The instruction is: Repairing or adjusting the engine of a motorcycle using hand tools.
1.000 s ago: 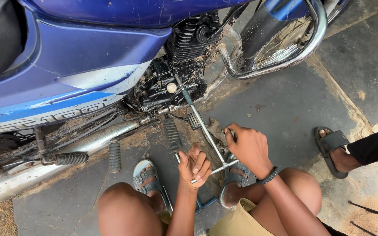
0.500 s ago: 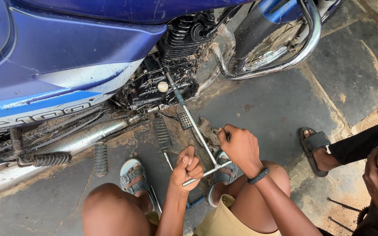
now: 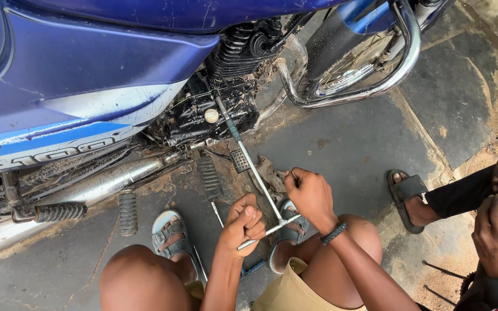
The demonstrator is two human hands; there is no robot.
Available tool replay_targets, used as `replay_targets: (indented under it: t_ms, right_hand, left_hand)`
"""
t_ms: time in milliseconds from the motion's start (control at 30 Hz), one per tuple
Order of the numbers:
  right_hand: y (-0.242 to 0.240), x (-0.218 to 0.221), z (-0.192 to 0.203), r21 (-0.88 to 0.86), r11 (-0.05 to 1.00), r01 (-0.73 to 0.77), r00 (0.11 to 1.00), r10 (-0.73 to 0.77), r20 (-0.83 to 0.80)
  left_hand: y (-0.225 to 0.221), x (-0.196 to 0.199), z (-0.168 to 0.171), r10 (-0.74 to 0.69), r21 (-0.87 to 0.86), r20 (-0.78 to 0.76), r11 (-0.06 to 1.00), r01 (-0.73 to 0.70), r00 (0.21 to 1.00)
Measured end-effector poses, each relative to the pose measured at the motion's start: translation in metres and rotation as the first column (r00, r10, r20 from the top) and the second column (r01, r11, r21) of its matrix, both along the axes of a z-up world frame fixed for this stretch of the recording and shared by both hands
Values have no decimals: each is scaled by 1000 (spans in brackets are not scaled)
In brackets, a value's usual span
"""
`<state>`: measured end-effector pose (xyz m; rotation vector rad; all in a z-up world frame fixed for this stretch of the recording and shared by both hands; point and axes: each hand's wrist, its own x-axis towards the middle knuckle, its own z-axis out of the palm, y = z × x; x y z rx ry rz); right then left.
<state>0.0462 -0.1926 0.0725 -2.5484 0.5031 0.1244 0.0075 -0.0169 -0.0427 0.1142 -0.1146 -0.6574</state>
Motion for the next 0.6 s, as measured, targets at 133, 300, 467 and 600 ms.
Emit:
replay_targets:
  t_ms: [133,300,467,600]
  right_hand:
    - [-5,-1,-17,4,1000,-2,1000,1,27]
    - [-5,-1,-29,68,996,56,994,-63,94]
    - [-6,-4,-29,75,996,57,992,-65,107]
    - [3,-15,-30,-15,997,-70,957,71,283]
  left_hand:
    - [-1,1,4,-10,67,8,998,9,1000]
    - [-2,3,16,-11,165,9,986,9,1000]
    - [0,8,18,-20,161,4,987,19,1000]
    - [10,8,24,85,133,-4,988,-84,996]
